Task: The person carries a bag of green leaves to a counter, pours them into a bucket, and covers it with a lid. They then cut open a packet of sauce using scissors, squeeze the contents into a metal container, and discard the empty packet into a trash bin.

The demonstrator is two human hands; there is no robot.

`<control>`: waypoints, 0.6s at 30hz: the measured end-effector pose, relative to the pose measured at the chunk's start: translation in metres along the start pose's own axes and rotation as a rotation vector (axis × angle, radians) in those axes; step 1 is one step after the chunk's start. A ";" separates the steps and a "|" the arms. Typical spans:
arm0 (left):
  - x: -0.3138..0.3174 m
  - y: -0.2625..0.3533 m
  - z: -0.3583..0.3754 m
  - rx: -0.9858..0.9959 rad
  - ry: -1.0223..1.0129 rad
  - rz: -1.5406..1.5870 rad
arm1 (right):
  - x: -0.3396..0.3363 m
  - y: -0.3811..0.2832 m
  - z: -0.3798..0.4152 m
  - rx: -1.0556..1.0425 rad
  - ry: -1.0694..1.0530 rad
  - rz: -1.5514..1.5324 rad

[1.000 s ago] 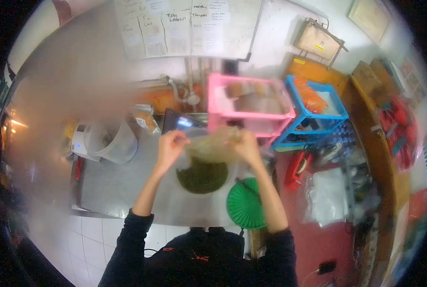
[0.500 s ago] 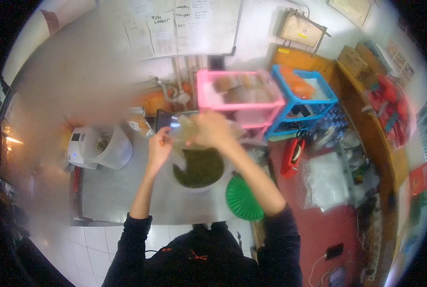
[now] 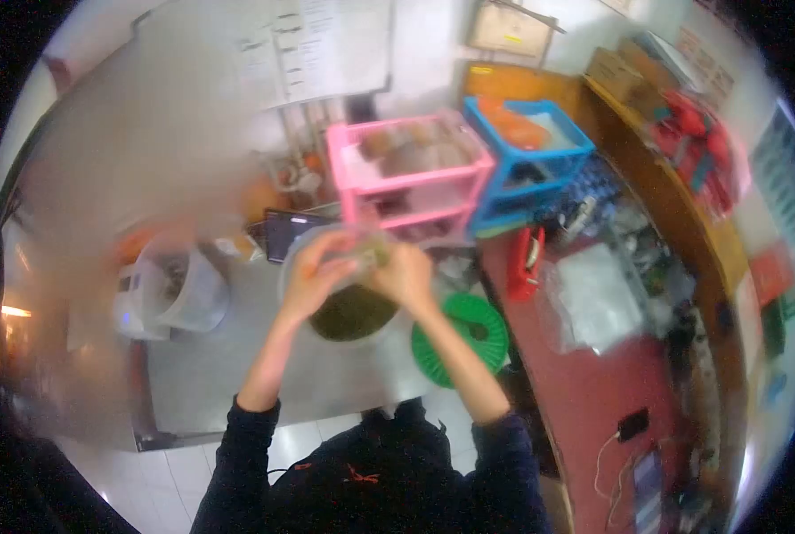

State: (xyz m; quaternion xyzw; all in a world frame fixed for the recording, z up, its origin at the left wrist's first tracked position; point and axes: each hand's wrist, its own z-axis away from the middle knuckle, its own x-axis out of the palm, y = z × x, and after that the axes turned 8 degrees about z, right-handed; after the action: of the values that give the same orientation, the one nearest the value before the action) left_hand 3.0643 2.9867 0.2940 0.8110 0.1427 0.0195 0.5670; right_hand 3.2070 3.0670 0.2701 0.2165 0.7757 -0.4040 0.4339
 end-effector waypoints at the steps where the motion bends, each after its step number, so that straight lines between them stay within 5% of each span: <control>1: 0.004 0.011 0.008 0.039 0.027 0.055 | 0.000 0.015 0.008 0.143 -0.028 -0.099; 2: 0.006 0.022 0.015 0.035 0.013 0.073 | 0.000 0.028 0.017 0.174 -0.014 -0.085; 4: 0.012 0.041 0.031 0.035 0.000 0.124 | 0.001 0.052 0.041 0.457 0.198 -0.776; 5: 0.017 0.045 0.040 0.040 -0.001 0.160 | 0.005 0.068 0.055 0.490 0.230 -0.763; 8: 0.036 0.039 0.065 0.028 -0.087 0.198 | -0.002 0.097 0.109 0.777 0.423 -1.374; 18: 0.125 -0.073 0.153 -0.511 -0.486 0.252 | 0.097 0.223 0.422 1.212 0.714 -1.858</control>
State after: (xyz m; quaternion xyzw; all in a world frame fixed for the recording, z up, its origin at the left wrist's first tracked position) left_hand 3.1986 2.9015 0.1554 0.6355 -0.1067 -0.0691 0.7615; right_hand 3.5188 2.8506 -0.0352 -0.1620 0.3938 -0.7870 -0.4465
